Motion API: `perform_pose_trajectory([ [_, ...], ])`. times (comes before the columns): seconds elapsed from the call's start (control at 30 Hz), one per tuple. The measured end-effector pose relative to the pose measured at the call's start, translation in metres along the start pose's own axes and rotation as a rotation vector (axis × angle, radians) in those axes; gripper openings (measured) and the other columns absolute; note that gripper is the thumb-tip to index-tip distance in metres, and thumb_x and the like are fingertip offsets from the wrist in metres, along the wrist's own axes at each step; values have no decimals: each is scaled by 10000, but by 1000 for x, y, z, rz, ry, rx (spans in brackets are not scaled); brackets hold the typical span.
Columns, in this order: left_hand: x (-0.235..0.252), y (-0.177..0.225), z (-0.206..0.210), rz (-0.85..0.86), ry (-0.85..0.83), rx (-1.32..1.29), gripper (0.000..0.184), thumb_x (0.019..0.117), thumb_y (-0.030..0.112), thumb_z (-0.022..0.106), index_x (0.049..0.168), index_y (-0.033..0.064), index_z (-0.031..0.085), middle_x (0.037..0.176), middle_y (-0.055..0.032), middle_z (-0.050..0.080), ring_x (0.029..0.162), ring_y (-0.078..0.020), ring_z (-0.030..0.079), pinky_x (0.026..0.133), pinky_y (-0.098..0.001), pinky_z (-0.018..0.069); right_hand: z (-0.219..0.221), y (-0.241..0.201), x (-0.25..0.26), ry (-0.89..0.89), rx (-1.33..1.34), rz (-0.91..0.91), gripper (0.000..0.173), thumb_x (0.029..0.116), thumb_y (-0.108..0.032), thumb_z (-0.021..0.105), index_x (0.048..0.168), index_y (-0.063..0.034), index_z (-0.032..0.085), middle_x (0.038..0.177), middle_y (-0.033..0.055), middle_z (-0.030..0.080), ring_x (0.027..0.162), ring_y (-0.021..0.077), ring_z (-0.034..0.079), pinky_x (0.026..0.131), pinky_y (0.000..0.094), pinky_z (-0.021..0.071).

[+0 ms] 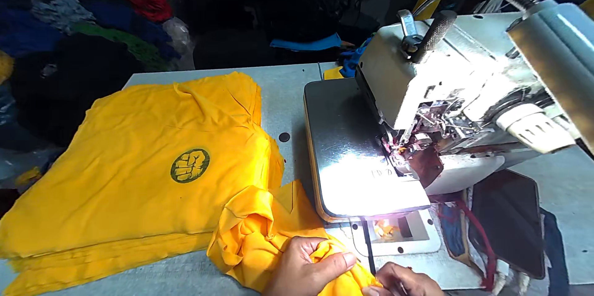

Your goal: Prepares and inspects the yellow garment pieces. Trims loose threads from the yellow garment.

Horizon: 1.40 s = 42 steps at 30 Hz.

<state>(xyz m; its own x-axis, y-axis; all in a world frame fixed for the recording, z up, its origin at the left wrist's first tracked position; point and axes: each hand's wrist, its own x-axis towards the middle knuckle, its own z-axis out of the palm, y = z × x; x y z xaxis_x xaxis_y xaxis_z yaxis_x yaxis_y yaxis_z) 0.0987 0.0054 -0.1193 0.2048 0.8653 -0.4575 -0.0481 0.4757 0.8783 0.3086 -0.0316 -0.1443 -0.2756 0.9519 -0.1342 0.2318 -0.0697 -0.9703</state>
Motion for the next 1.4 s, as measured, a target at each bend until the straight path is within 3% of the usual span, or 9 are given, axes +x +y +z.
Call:
perform_pose_trajectory([
  [0.1, 1, 0, 0, -7, 1, 24, 107, 902, 67, 711, 807, 107, 737, 703, 39, 710, 643, -22, 671, 619, -206, 564, -2, 2, -3, 79, -204, -134, 434, 922, -284, 776, 1065, 63, 559, 704, 50, 540, 598, 60, 499, 566, 223, 440],
  [0.17, 1, 1, -1, -21, -22, 41, 92, 902, 76, 723, 818, 111, 734, 712, 44, 710, 649, -22, 671, 620, -206, 563, -5, -2, -3, 121, -300, -225, 381, 978, -254, 708, 1124, 68, 569, 759, 109, 587, 638, 106, 548, 586, 238, 482],
  [0.27, 2, -1, -2, -20, -45, 36, 80, 847, 34, 747, 821, 109, 736, 724, 38, 723, 661, -29, 684, 628, -218, 573, -9, -5, -1, 139, -427, -331, 263, 991, -189, 678, 1095, 52, 660, 809, 163, 636, 651, 165, 591, 577, 270, 506],
  [0.4, 1, 1, -2, -27, -49, 37, 91, 844, 29, 744, 823, 117, 738, 729, 49, 726, 668, -20, 686, 631, -211, 576, -9, -2, -4, 162, -432, -361, 295, 1008, -206, 668, 1105, 72, 689, 869, 225, 677, 709, 226, 652, 648, 306, 553],
  [0.6, 3, -2, -3, -16, -64, 15, 65, 854, 31, 739, 840, 95, 743, 737, 29, 732, 669, -33, 691, 633, -220, 580, -9, 11, -2, 149, -429, -397, 260, 964, -172, 719, 1074, 62, 687, 835, 169, 656, 697, 153, 616, 632, 231, 524],
  [0.87, 8, -18, -9, 57, -139, 13, 78, 828, 50, 784, 901, 52, 756, 787, -7, 753, 714, -58, 715, 680, -244, 604, -7, 16, 3, 153, -399, -397, 257, 961, -176, 726, 1074, 50, 684, 844, 161, 664, 713, 139, 620, 645, 223, 524],
  [1.4, 10, -19, -11, 60, -161, 26, 42, 845, 61, 775, 885, 60, 763, 771, 7, 747, 703, -40, 704, 666, -226, 591, -4, 20, 4, 148, -345, -421, 244, 956, -156, 729, 1077, 49, 675, 848, 154, 651, 716, 117, 604, 646, 196, 509],
])
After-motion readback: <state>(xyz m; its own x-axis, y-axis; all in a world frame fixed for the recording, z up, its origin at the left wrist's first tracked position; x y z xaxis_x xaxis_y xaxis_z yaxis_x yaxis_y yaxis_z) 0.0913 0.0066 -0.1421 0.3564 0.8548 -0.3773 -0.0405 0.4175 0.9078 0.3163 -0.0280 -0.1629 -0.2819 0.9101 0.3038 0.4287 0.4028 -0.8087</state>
